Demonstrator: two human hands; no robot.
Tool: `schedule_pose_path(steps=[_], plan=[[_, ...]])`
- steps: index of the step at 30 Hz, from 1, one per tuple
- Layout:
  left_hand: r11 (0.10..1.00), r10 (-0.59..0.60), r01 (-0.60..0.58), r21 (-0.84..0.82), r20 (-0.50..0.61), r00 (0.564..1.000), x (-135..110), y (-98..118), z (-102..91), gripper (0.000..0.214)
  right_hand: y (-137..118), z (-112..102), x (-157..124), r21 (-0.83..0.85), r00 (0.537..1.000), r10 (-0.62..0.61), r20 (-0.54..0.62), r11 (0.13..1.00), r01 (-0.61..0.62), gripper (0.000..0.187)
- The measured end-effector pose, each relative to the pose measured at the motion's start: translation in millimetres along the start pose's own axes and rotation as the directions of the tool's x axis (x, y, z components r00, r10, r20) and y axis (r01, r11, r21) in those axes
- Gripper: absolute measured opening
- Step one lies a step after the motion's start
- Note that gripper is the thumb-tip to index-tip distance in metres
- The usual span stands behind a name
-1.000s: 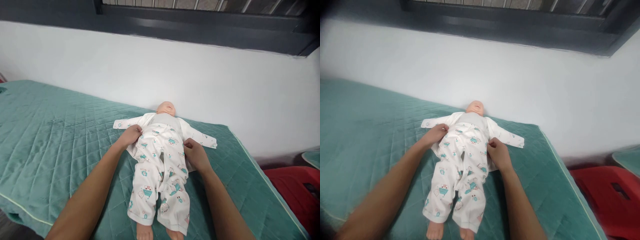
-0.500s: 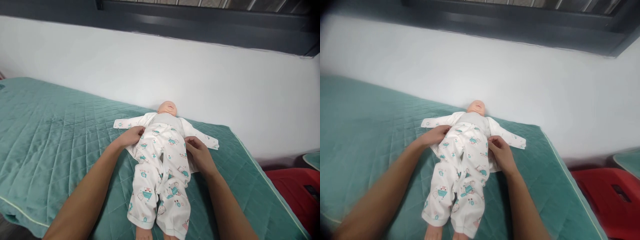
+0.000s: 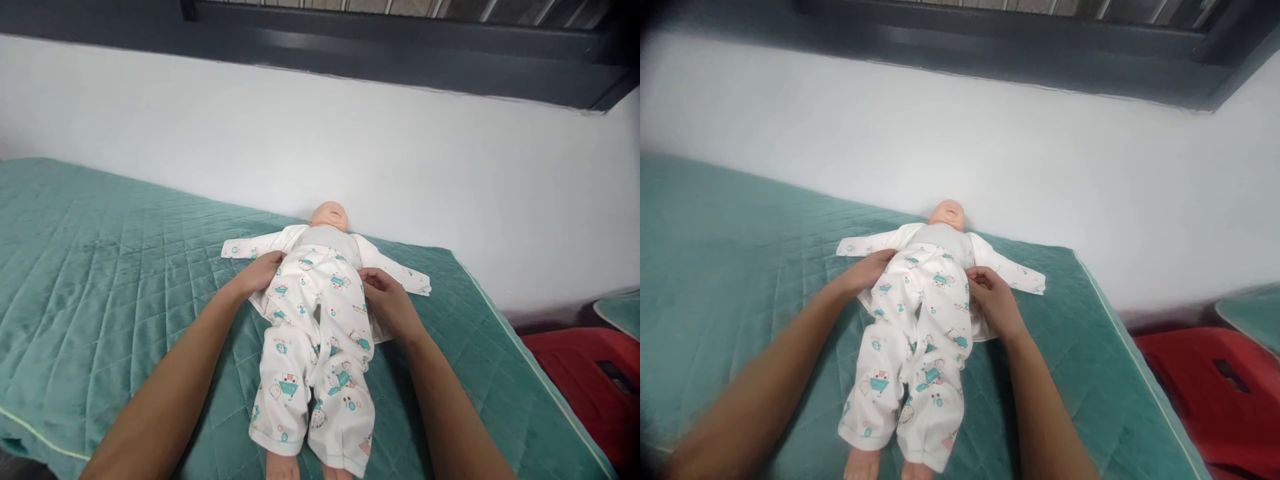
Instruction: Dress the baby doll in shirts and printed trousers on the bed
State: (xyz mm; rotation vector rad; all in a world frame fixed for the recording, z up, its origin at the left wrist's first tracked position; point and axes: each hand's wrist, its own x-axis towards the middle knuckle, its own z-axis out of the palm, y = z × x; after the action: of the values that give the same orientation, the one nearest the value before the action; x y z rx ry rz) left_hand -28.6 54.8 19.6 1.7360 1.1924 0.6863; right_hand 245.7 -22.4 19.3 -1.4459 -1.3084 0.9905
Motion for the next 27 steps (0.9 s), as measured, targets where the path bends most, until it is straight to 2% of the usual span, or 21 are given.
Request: schedule_pose_path(steps=[5, 9, 13, 18, 23, 27], plan=[[0.999, -0.01, 0.012, 0.038, -0.04, 0.999, -0.1, -0.1, 4.1, 0.033, 1.4, 1.0, 0.3, 0.018, 1.0, -0.021, -0.018, 1.0, 0.021, 0.03], [0.989, 0.079, -0.08, 0.125, 0.012, 0.997, -2.5, 4.1, 1.7, 0.038, 0.8, 1.5, 2.1, 0.003, 1.0, 0.005, 0.003, 1.0, -0.005, 0.021], [0.978, 0.115, -0.127, 0.165, 0.083, 0.99, -3.7, 6.2, -5.6, 0.04, -5.5, 3.0, 1.4, -0.139, 1.0, -0.01, -0.009, 0.99, 0.009, 0.015], [0.987, 0.066, -0.083, 0.139, 0.125, 0.99, -5.9, 11.2, -8.6, 0.028, -1.6, 4.4, 1.2, -0.305, 0.987, -0.135, -0.09, 0.947, 0.101, 0.012], [0.998, 0.02, -0.024, 0.064, 0.067, 0.998, -8.7, 17.0, -5.4, 0.019, 12.4, 4.6, 8.0, -0.408, 0.975, -0.122, -0.186, 0.912, 0.037, 0.018], [1.0, -0.026, 0.025, 0.009, 0.096, 0.995, -10.9, 17.4, -5.8, 0.015, 15.0, 4.2, 11.1, -0.441, 0.966, -0.114, -0.233, 0.898, 0.0, 0.016]])
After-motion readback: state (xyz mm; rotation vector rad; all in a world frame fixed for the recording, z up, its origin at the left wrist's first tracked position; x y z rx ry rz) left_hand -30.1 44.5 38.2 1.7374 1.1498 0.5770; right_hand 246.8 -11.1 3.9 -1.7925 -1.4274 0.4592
